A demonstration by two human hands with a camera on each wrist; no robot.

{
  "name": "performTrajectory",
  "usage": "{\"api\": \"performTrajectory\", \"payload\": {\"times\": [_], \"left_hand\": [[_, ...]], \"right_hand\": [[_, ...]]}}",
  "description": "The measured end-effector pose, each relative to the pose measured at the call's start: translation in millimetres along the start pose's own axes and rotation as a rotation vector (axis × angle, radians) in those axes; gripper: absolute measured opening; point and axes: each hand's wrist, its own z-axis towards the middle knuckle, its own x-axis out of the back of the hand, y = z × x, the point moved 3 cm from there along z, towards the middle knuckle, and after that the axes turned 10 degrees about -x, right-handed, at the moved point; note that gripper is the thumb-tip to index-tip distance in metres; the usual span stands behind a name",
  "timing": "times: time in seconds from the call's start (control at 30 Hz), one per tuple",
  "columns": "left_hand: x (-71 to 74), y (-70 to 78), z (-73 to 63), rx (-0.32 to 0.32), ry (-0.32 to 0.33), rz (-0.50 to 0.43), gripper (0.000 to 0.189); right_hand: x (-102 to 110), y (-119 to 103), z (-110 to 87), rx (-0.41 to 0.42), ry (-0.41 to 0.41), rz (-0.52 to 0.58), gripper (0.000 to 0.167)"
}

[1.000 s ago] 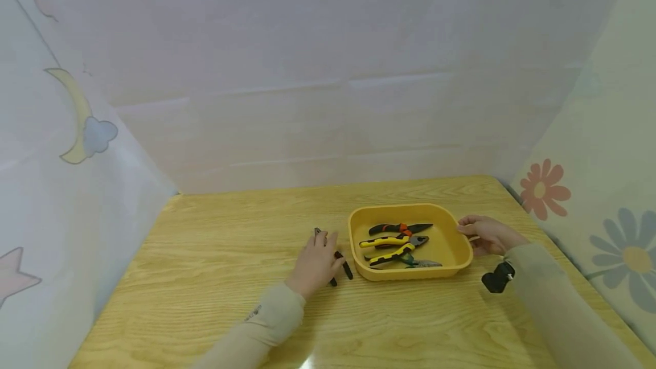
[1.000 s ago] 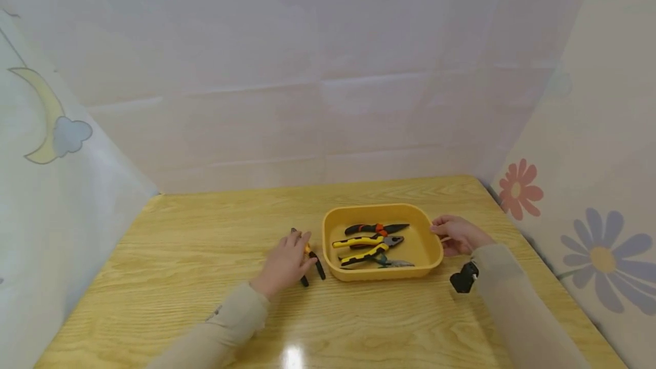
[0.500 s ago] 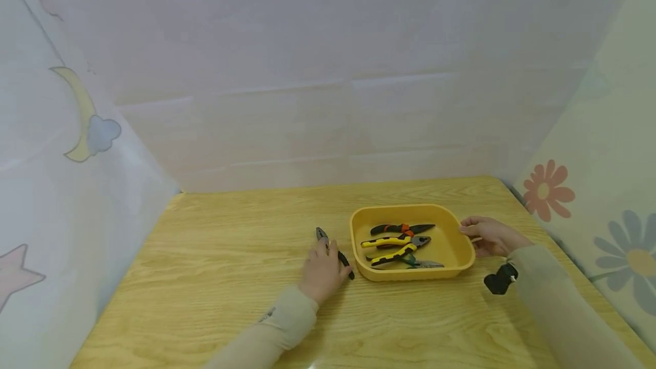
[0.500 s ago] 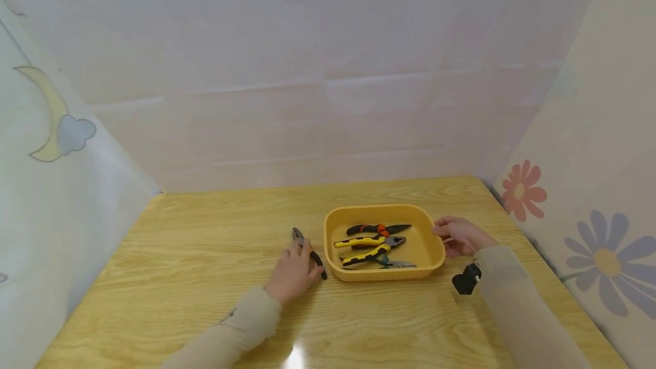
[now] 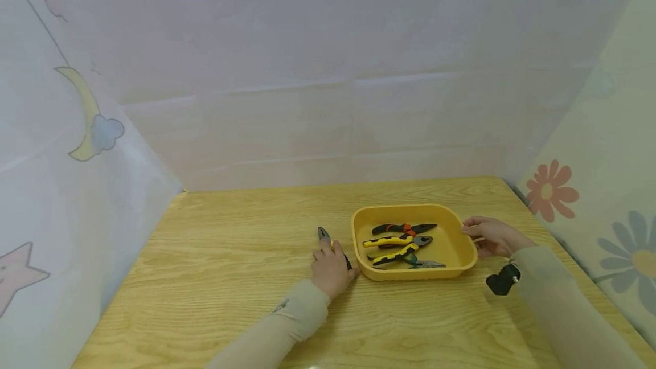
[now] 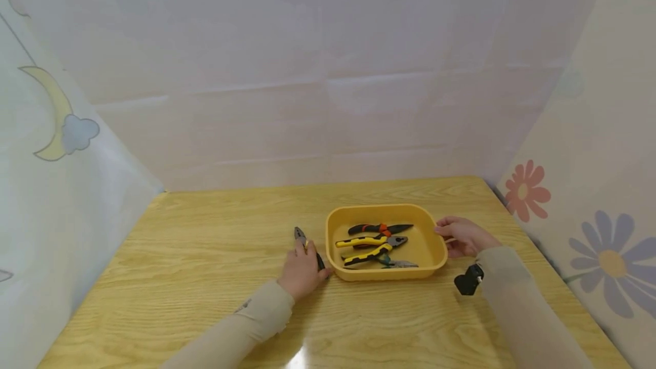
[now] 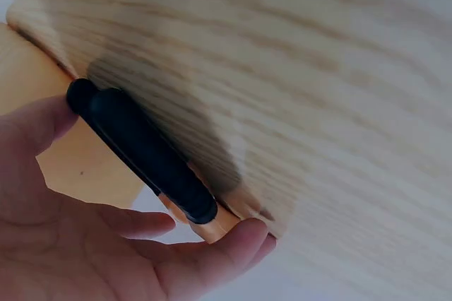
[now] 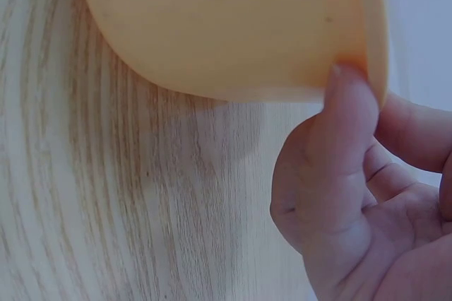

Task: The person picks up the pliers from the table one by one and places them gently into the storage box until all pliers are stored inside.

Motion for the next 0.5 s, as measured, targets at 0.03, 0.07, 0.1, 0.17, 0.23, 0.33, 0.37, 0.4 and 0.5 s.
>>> {"api": "performTrajectory", "payload": {"times": [0.03, 0.07, 0.1, 0.17, 0.23, 0.33, 0.37, 0.4, 0.5], "left_hand": [[1.7, 0.5, -0.8, 0.002, -0.01, -0.011, 0.078], [2.5, 0.7, -1.1, 0.005, -0.024, -0.023, 0.077], [3.4, 0.9, -1.4, 0.007, -0.033, -0.041, 0.076], [3.8, 1.1, -1.2, 0.015, -0.05, -0.07, 0.076], [1.8, 0.8, -0.5, 0.029, -0.061, -0.1, 0.077], [-2.0, 1.7, 1.4, 0.038, -0.065, -0.072, 0.074], [-3.8, 2.1, 2.1, 0.038, -0.07, -0.041, 0.071], [-5.3, 2.5, 2.6, 0.039, -0.079, -0.006, 0.068], [-7.4, 4.0, 3.6, 0.037, -0.115, 0.115, 0.06]], "right_hand": [[0, 0, 0.0, 0.002, -0.004, 0.001, 0.023], [-1, 0, -0.1, 0.004, -0.007, 0.002, 0.023], [-1, 0, -0.3, 0.005, -0.009, 0.005, 0.022], [-1, -1, -0.7, 0.009, -0.01, 0.004, 0.021], [-1, -1, -1.3, 0.012, -0.01, 0.003, 0.018], [-1, -2, -1.6, 0.018, -0.01, -0.002, 0.017], [-1, -1, -1.5, 0.018, -0.009, -0.004, 0.017], [-1, -1, -1.2, 0.017, -0.009, -0.005, 0.018], [-1, 0, 0.0, 0.006, -0.008, -0.005, 0.019]]}}
